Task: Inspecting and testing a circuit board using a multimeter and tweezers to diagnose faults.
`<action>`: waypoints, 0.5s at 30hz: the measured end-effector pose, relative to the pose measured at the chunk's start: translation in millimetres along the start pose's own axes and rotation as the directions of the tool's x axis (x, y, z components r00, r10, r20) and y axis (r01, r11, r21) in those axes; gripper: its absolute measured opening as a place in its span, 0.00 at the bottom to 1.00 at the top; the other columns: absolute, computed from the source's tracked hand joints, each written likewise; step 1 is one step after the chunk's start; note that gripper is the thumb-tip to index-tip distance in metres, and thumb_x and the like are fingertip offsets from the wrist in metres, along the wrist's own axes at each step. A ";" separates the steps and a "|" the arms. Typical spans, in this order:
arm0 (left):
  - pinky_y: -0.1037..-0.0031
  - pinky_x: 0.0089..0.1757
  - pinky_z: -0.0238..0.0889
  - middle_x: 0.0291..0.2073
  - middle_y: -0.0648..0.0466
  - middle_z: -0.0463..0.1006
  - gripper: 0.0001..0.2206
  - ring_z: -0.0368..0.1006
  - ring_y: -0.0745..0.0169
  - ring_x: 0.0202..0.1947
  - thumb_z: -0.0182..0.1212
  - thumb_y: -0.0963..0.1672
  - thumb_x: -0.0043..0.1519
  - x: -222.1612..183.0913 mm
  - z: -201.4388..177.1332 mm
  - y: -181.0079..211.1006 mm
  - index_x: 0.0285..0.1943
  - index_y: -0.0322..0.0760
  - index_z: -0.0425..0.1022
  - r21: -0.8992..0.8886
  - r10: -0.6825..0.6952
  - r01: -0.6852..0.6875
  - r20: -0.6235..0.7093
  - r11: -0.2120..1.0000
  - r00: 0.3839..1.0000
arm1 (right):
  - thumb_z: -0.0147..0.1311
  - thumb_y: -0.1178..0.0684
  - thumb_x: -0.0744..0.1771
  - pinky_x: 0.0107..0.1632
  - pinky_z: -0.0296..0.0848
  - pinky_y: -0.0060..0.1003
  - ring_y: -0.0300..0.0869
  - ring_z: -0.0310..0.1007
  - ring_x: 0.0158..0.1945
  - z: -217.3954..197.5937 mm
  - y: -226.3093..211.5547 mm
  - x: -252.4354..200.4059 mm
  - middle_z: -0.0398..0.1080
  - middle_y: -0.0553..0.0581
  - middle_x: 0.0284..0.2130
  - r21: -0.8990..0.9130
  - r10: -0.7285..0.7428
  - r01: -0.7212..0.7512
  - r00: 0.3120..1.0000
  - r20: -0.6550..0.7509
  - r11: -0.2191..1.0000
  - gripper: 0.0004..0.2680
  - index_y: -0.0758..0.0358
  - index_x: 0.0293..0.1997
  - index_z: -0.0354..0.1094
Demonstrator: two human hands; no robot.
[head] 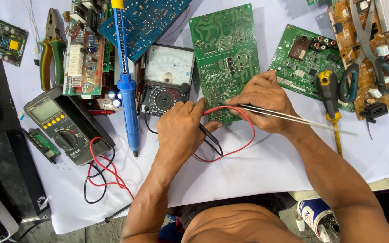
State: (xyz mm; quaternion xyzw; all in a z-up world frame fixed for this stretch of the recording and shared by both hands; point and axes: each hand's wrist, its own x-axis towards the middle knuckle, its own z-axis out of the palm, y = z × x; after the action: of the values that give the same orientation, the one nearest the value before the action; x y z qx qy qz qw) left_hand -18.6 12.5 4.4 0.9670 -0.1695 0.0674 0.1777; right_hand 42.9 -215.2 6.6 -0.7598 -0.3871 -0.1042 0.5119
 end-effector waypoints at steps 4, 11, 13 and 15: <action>0.66 0.34 0.68 0.28 0.50 0.77 0.31 0.75 0.53 0.32 0.70 0.60 0.51 -0.7 4.1 -1.9 0.53 0.35 0.80 0.025 0.025 -0.025 -0.003 0.999 1.000 | 0.64 0.53 0.67 0.49 0.54 0.39 0.42 0.70 0.32 -4.4 0.3 -2.2 0.73 0.47 0.25 0.071 -0.001 -0.002 0.999 0.050 0.997 0.03 0.55 0.33 0.78; 0.67 0.34 0.69 0.29 0.53 0.77 0.32 0.75 0.55 0.34 0.73 0.57 0.49 -3.4 15.5 -6.1 0.58 0.37 0.78 0.068 -0.001 0.001 -0.001 0.998 1.000 | 0.63 0.53 0.68 0.50 0.54 0.40 0.42 0.71 0.34 -1.6 -2.2 -2.2 0.73 0.49 0.27 0.016 0.008 -0.008 1.000 0.019 1.000 0.04 0.58 0.36 0.77; 0.67 0.34 0.69 0.29 0.53 0.76 0.32 0.75 0.56 0.34 0.73 0.58 0.49 -3.0 15.8 -6.0 0.57 0.37 0.78 0.079 -0.004 0.004 -0.004 0.997 1.000 | 0.64 0.52 0.67 0.50 0.53 0.40 0.42 0.71 0.34 -1.2 -0.1 -4.1 0.72 0.47 0.25 0.031 0.004 -0.005 0.999 0.051 1.000 0.04 0.56 0.33 0.76; 0.68 0.34 0.69 0.29 0.53 0.77 0.32 0.75 0.56 0.33 0.74 0.57 0.49 -2.6 15.4 -6.0 0.57 0.36 0.78 0.079 -0.007 0.008 -0.011 0.997 1.000 | 0.63 0.53 0.68 0.51 0.54 0.41 0.42 0.71 0.35 2.5 4.0 -8.7 0.73 0.49 0.26 0.017 0.012 -0.012 1.000 -0.006 1.000 0.04 0.59 0.35 0.77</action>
State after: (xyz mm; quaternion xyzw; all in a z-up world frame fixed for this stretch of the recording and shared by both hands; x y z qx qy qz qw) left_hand -17.8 12.9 -12.3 0.9736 -0.1621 0.0787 0.1403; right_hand 39.1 -218.0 -2.2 -0.7574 -0.3818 -0.1004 0.5201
